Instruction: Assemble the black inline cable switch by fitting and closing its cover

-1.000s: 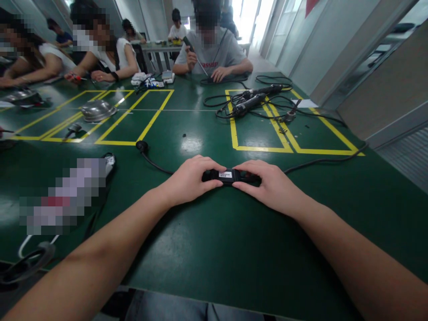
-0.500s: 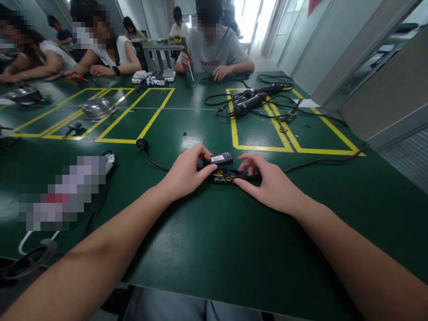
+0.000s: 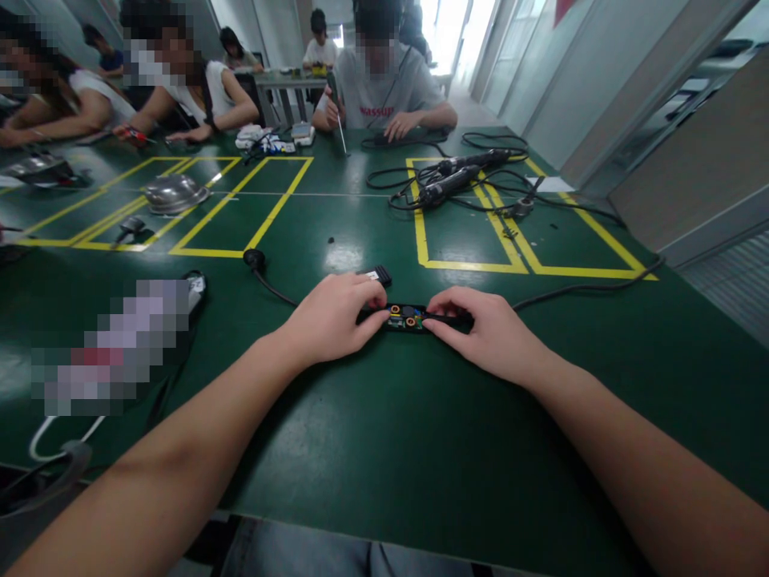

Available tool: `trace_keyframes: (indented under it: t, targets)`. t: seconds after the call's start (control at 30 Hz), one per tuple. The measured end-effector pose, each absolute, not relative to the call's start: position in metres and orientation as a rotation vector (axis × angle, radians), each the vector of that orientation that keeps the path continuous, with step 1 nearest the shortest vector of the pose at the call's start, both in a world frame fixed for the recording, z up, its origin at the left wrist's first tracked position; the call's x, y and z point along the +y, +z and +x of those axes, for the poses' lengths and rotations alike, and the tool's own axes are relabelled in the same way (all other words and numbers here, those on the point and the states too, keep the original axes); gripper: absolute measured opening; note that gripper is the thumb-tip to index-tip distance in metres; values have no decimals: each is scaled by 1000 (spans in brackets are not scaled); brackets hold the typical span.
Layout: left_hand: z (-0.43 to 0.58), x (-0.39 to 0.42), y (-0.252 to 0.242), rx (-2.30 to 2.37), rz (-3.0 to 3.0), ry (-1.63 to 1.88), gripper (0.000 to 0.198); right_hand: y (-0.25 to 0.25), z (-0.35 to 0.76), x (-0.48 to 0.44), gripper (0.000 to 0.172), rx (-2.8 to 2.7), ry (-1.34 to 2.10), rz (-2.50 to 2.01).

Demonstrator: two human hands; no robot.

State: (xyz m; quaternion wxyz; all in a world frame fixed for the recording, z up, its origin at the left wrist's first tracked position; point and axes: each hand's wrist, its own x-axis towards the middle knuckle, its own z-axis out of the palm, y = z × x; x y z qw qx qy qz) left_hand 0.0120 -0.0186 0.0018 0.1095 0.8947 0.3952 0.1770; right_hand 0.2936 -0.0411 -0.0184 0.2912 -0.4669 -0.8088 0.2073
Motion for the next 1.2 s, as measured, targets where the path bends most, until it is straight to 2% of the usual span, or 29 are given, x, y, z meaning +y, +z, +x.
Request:
trace_keyframes:
  t: [0.37, 0.7, 0.93, 1.2]
  targets:
    - [14, -20, -2, 1192, 2520, 374, 6, -22, 295, -42, 2, -2243, 479, -1210]
    - [10, -20, -3, 1075, 2566, 575, 14, -26, 297, -41, 11, -2230, 313, -1026]
    - [7, -19, 0, 1060, 2522, 558, 6, -21, 298, -40, 12, -2203, 453, -1094]
    - [2, -12, -4, 935, 2435, 651, 15, -19, 301, -41, 15, -2242, 419, -977]
